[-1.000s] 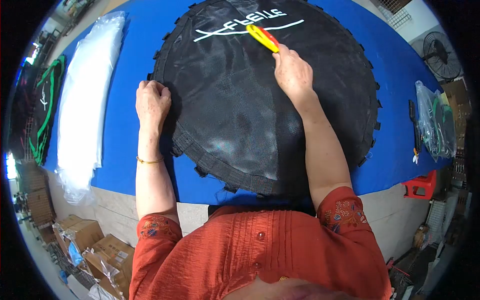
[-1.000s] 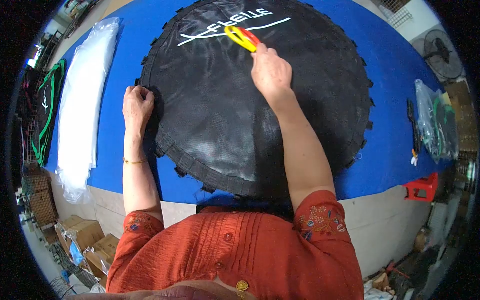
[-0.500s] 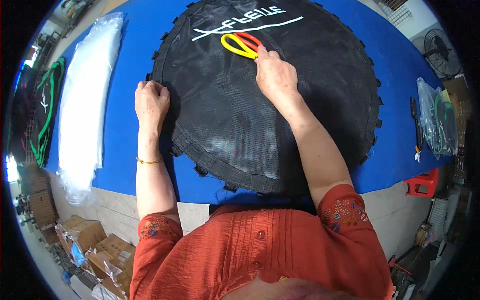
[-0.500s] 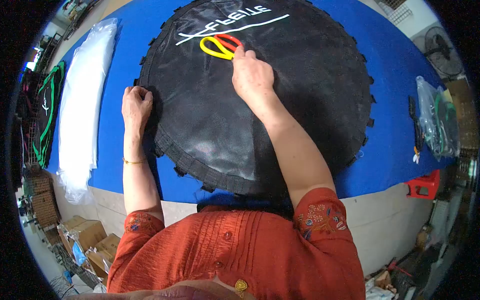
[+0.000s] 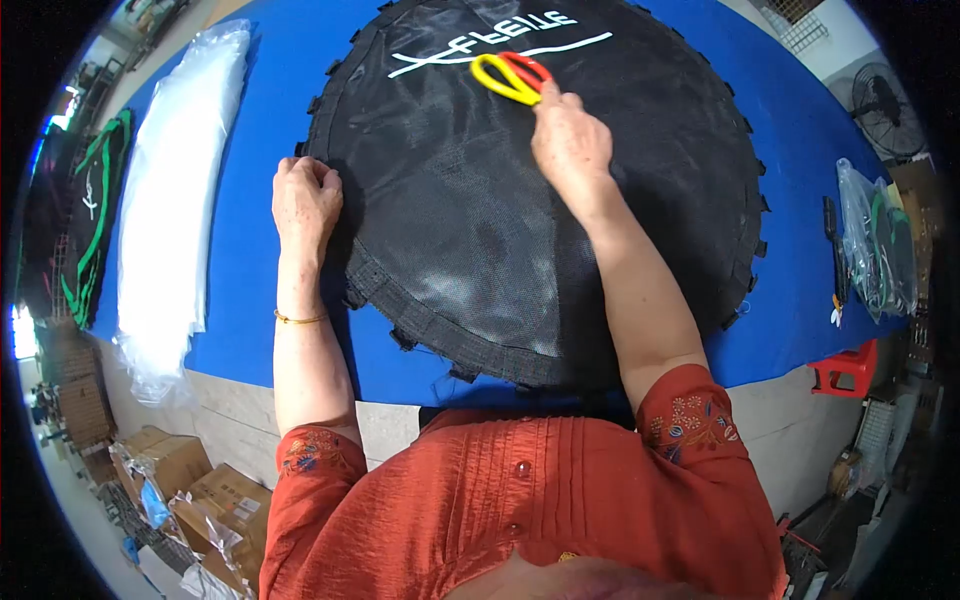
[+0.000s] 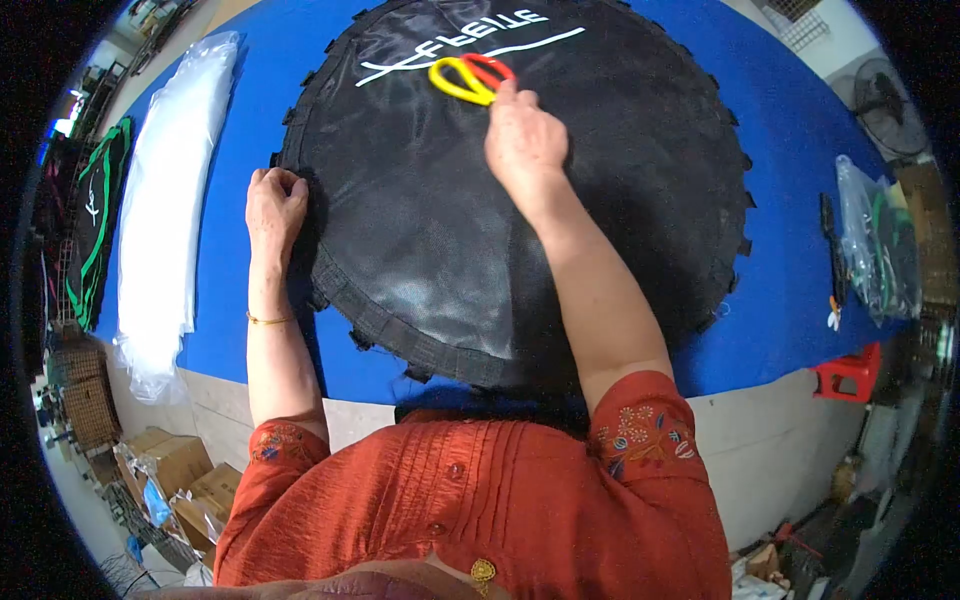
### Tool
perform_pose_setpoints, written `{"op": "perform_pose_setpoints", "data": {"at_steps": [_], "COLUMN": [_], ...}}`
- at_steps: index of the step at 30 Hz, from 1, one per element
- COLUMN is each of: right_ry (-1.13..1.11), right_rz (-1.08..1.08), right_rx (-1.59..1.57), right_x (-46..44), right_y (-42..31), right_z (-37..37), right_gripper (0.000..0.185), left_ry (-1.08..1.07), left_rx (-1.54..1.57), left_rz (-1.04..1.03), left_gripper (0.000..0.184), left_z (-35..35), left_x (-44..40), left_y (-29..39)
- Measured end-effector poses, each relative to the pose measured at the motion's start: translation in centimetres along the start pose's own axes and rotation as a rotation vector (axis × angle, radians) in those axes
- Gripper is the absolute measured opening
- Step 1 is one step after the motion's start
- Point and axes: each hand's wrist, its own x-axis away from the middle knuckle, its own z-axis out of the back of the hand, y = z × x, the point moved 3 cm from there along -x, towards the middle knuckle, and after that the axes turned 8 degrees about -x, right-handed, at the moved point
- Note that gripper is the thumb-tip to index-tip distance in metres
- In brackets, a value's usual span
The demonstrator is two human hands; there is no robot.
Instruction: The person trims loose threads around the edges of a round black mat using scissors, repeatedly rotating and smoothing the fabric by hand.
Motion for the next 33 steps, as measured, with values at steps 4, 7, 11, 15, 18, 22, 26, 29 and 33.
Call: {"op": "perform_pose_setpoints", "data": {"at_steps": [4, 7, 11, 15, 18, 22, 26, 29, 33], "right_ry": [0.046, 0.039, 0.092, 0.094, 0.093, 0.085, 0.134, 0.122, 0.052], "right_rz": [-0.088, -0.145, -0.115, -0.104, -0.105, -0.111, -0.073, -0.048, 0.013], "right_rx": [-0.046, -0.07, -0.089, -0.089, -0.094, -0.092, -0.113, -0.107, -0.091], "right_x": [-0.7, -0.8, -0.8, -0.7, -0.5, -0.6, -0.6, -0.4, 0.1], "right_y": [3.0, 3.5, 3.9, 3.9, 3.6, 3.8, 4.2, 3.6, 1.3], "right_z": [0.8, 1.6, 1.2, 1.0, 1.0, 0.9, 0.6, 0.6, 0.2], "right_gripper": [0.037, 0.029, 0.029, 0.029, 0.029, 0.03, 0.029, 0.03, 0.03], "left_ry": [-0.018, -0.018, -0.01, 0.008, -0.015, -0.013, 0.006, 0.012, 0.015], "left_rx": [0.012, 0.04, 0.043, 0.007, 0.019, 0.012, 0.014, 0.016, 0.018], "left_rz": [0.005, 0.012, 0.011, -0.016, 0.003, 0.013, 0.006, -0.006, -0.009], "left_gripper": [0.021, 0.02, 0.017, 0.021, 0.02, 0.02, 0.019, 0.019, 0.019], "left_z": [0.2, 0.4, 0.2, -0.1, -0.2, -0.1, -0.3, -0.2, -0.3], "left_x": [0.0, 0.1, 0.1, 0.1, 0.0, 0.0, 0.1, 0.1, 0.1], "left_y": [0.2, 0.4, 0.2, -0.1, -0.2, 0.0, -0.1, 0.0, -0.2]}}
